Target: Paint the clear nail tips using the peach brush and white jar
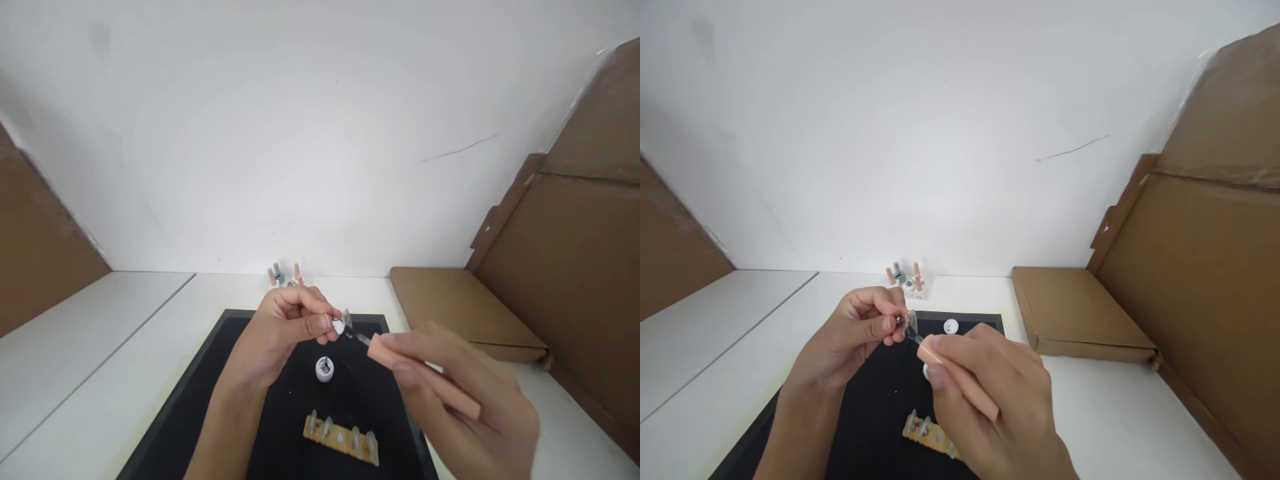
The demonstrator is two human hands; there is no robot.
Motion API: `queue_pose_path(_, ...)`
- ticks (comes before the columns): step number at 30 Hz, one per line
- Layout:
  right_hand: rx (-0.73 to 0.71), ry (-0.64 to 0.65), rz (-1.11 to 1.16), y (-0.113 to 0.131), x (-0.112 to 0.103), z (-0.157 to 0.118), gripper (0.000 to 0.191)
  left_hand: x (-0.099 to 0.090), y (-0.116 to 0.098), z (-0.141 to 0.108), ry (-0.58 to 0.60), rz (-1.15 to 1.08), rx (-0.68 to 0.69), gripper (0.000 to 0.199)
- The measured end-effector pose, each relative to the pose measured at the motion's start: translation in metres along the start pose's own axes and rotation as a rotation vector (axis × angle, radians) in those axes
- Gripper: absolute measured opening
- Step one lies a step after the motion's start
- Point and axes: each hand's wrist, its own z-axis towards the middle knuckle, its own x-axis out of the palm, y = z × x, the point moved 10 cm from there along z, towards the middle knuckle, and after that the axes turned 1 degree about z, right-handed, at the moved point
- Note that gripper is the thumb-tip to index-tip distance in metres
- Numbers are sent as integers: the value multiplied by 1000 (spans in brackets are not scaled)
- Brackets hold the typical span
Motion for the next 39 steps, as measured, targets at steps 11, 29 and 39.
queue_pose_path(11,-5,-64,8,-1,-1,-2,13,-4,0,-1,-8,-2,0,12)
queue_pose_path(29,-24,18,-36,5,2,2,19,-2,2,1,-25,-6,-25,13)
queue_pose_path(39,-28,15,12,7,3,4,20,-1,4,0,-21,-27,-44,13)
